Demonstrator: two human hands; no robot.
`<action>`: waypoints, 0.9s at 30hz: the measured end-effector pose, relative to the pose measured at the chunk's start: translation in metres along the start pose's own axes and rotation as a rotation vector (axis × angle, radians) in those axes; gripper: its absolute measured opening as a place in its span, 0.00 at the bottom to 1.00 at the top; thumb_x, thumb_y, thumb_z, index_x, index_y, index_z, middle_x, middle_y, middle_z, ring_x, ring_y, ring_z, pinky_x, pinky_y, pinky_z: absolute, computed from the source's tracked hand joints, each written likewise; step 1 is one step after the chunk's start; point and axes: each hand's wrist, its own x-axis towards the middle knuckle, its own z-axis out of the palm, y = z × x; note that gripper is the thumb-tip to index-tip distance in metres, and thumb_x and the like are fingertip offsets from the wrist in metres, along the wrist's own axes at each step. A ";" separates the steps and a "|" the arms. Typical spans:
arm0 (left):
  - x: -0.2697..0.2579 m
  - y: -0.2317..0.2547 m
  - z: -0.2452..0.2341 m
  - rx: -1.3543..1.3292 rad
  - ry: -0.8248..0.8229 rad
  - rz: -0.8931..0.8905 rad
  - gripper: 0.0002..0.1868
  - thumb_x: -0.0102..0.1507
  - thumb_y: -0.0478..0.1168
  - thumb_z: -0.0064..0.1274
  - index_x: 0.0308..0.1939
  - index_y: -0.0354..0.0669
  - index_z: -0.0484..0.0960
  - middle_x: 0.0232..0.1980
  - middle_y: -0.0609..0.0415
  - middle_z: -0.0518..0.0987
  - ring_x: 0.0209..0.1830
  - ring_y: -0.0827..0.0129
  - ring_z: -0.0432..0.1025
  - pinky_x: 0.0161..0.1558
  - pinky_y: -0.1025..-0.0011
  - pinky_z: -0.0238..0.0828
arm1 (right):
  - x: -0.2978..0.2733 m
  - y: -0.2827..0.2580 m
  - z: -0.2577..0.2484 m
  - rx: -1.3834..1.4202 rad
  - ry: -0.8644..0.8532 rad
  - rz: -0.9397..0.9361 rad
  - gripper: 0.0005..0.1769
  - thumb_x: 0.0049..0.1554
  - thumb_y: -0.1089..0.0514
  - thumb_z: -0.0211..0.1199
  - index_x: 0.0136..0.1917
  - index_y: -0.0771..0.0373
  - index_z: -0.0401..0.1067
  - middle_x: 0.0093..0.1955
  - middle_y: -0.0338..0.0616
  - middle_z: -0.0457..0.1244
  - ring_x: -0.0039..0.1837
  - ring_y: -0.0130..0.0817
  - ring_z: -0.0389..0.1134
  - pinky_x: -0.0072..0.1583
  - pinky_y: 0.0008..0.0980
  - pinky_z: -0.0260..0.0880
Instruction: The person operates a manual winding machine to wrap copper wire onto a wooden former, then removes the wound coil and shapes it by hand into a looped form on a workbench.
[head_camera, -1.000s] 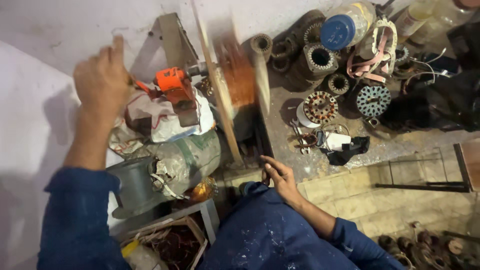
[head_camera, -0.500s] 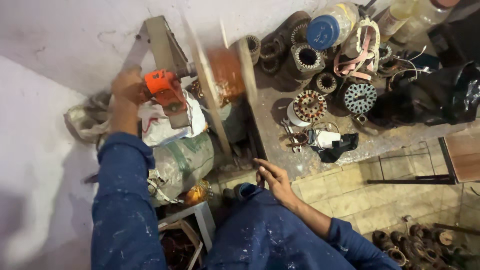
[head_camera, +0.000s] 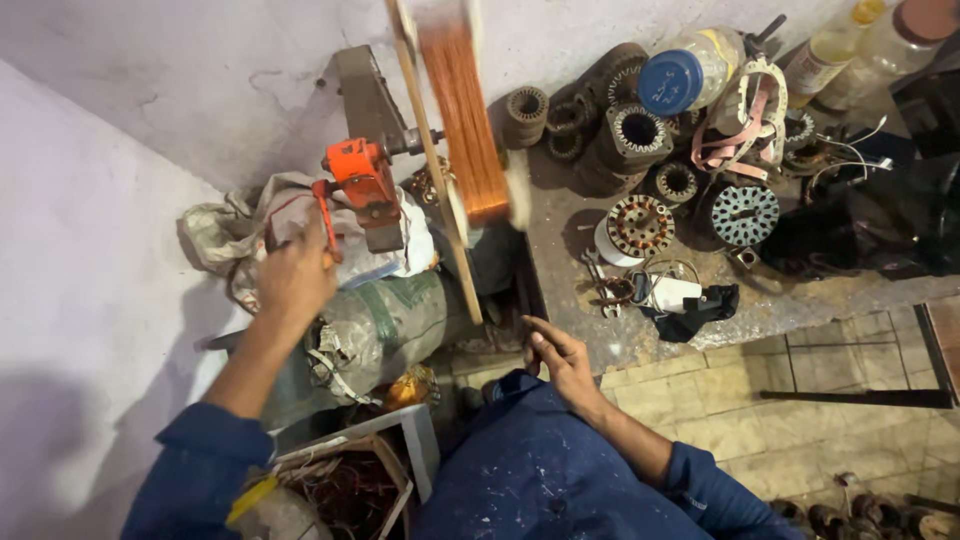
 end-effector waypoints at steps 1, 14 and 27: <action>0.002 0.001 -0.019 0.018 0.138 0.102 0.46 0.54 0.39 0.65 0.75 0.39 0.63 0.46 0.40 0.81 0.35 0.47 0.79 0.33 0.54 0.76 | 0.001 0.000 0.000 0.015 0.000 0.011 0.21 0.66 0.59 0.55 0.70 0.70 0.69 0.37 0.41 0.64 0.38 0.27 0.65 0.42 0.27 0.69; 0.130 -0.053 -0.060 0.232 0.426 0.284 0.28 0.55 0.34 0.60 0.60 0.41 0.75 0.57 0.51 0.74 0.46 0.57 0.75 0.46 0.58 0.67 | -0.002 0.003 -0.007 -0.187 -0.009 -0.031 0.20 0.68 0.60 0.55 0.70 0.70 0.70 0.42 0.42 0.67 0.46 0.26 0.67 0.50 0.25 0.68; 0.177 -0.096 0.154 -0.123 0.007 -0.013 0.20 0.59 0.53 0.57 0.50 0.48 0.84 0.48 0.42 0.82 0.46 0.42 0.76 0.44 0.47 0.72 | -0.004 0.006 -0.005 -0.012 0.020 0.042 0.21 0.66 0.60 0.55 0.70 0.69 0.69 0.39 0.41 0.66 0.41 0.26 0.66 0.45 0.26 0.69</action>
